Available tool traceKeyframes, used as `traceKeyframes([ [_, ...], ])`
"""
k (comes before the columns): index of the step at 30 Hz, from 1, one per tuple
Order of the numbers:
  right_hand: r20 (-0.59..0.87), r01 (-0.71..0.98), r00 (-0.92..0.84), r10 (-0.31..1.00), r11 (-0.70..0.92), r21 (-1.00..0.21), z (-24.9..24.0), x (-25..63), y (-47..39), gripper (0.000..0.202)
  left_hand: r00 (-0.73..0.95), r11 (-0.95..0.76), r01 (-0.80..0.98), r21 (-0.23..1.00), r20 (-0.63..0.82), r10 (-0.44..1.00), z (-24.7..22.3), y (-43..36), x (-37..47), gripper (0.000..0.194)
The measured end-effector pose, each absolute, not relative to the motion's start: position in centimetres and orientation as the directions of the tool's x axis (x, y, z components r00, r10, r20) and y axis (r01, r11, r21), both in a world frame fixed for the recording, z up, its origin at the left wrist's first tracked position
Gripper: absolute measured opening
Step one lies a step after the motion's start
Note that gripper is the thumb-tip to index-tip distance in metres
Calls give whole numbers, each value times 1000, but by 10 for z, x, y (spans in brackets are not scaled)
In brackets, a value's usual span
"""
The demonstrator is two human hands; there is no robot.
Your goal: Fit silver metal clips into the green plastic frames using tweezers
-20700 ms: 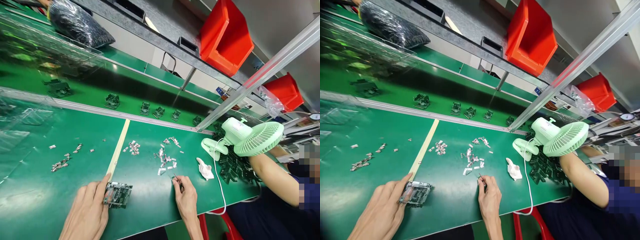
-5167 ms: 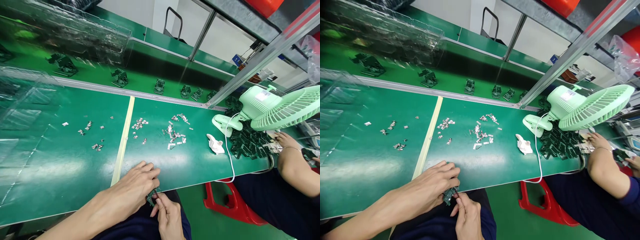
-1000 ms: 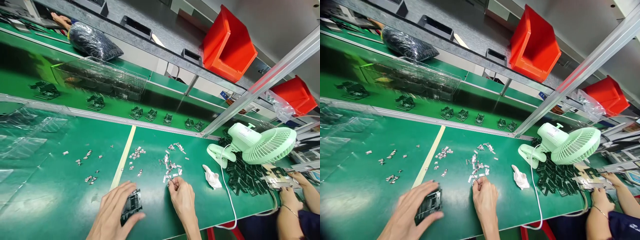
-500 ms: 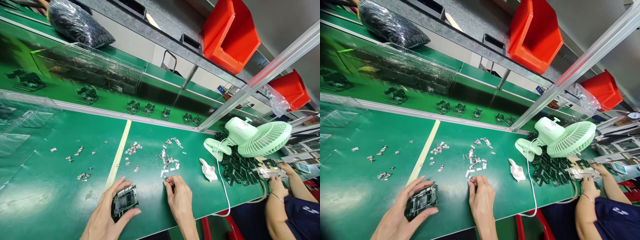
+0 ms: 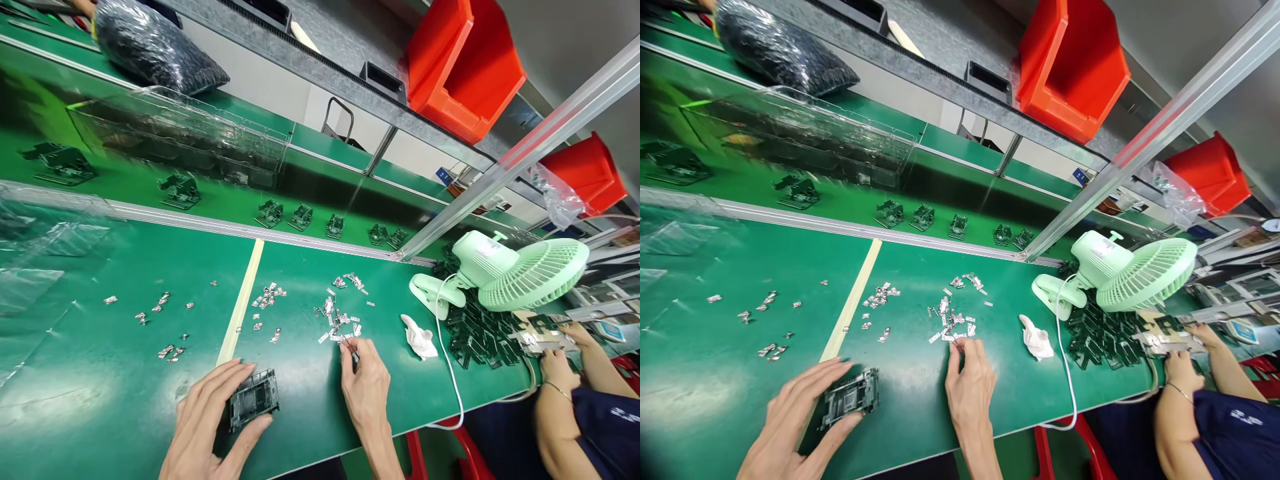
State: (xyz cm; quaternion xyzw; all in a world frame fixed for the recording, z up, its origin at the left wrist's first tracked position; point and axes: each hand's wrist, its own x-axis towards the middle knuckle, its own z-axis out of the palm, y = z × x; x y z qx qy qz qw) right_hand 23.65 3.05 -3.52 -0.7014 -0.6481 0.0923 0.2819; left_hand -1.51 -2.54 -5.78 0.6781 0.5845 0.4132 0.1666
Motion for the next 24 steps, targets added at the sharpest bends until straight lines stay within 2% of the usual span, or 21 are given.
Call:
traceKeyframes([
  [7, 219, 890, 153, 964, -38, -454, -36, 241, 48, 29, -13, -249, 614, 749, 325, 946, -62, -28, -19, 42],
  [14, 193, 864, 149, 970, -33, -502, -38, 242, 49, 22, -26, -235, 610, 757, 316, 948, -62, -27, -18, 41],
  [18, 182, 814, 137, 974, -6, -580, -38, 238, 46, 16, -34, -258, 600, 757, 347, 937, -60, -24, -17, 39],
  [21, 162, 747, 115, 980, 22, -665, -30, 229, 37, 21, -62, -281, 621, 732, 403, 913, -52, -23, -14, 42],
  [24, 16, 556, 83, 996, -33, -831, -16, 212, 18, 23, -103, -295, 699, 652, 500, 860, -40, -28, -11, 43],
])
